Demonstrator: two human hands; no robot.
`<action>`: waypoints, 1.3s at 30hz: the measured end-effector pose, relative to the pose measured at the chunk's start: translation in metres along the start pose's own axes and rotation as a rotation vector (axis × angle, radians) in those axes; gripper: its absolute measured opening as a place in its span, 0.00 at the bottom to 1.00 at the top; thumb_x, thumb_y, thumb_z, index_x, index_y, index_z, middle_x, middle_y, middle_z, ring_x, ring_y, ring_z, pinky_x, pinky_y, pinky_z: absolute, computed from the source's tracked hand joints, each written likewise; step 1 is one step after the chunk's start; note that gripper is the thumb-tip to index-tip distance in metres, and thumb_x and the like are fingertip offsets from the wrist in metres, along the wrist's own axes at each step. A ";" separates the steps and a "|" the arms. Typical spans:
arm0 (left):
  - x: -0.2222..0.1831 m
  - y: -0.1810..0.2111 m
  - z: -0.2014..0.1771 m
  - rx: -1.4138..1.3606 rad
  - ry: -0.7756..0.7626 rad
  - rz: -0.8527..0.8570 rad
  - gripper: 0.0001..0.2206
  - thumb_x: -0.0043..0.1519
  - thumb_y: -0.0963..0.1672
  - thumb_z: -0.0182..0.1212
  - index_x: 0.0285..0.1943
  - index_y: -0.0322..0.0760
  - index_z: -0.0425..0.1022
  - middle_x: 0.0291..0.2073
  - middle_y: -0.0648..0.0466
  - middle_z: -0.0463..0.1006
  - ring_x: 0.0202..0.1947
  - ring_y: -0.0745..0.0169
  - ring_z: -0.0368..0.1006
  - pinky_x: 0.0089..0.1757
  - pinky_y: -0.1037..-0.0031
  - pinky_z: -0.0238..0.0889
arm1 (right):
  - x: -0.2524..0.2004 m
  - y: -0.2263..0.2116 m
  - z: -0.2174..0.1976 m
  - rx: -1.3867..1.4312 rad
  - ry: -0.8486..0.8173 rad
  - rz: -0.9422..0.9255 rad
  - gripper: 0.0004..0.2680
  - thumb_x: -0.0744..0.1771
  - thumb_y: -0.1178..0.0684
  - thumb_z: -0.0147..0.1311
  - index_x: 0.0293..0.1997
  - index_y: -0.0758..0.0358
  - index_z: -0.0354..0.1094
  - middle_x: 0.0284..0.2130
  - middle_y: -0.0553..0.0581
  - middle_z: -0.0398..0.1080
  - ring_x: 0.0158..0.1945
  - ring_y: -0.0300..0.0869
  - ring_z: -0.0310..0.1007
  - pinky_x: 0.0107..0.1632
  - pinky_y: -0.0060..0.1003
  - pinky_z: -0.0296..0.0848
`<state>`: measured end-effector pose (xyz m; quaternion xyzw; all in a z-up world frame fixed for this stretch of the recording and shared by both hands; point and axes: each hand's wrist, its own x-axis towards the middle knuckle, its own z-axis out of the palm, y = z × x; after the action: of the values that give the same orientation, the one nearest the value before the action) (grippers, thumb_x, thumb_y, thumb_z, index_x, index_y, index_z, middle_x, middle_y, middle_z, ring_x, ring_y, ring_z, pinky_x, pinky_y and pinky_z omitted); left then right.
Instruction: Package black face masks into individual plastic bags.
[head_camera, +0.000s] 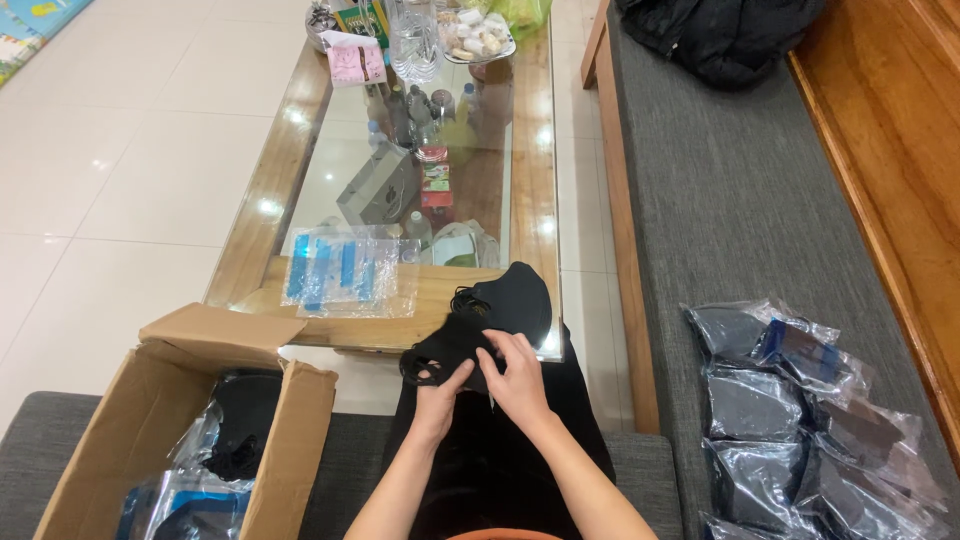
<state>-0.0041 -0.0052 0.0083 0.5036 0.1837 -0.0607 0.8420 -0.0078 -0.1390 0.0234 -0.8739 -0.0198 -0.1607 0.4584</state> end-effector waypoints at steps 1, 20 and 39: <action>-0.001 0.002 0.001 -0.001 0.000 -0.001 0.11 0.51 0.37 0.78 0.40 0.30 0.81 0.31 0.49 0.85 0.30 0.62 0.80 0.33 0.70 0.76 | 0.000 -0.001 0.001 -0.001 0.000 0.000 0.08 0.65 0.56 0.62 0.47 0.63 0.75 0.31 0.59 0.76 0.40 0.50 0.75 0.44 0.43 0.76; 0.016 -0.022 -0.012 -0.156 0.018 -0.090 0.28 0.50 0.33 0.76 0.59 0.29 0.69 0.43 0.43 0.84 0.36 0.54 0.83 0.36 0.67 0.79 | -0.003 0.003 0.003 -0.077 -0.053 0.032 0.06 0.69 0.53 0.54 0.48 0.60 0.75 0.30 0.60 0.75 0.40 0.56 0.78 0.43 0.46 0.77; 0.052 -0.082 -0.053 -0.407 0.109 -0.076 0.17 0.49 0.28 0.69 0.40 0.33 0.72 0.34 0.39 0.84 0.29 0.48 0.83 0.33 0.66 0.78 | 0.037 0.059 -0.011 0.283 0.187 0.610 0.14 0.70 0.56 0.53 0.61 0.72 0.67 0.28 0.60 0.78 0.27 0.38 0.73 0.33 0.35 0.71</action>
<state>0.0077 0.0052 -0.1011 0.3185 0.2563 -0.0266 0.9122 0.0353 -0.1866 -0.0068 -0.7489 0.2624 -0.0912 0.6016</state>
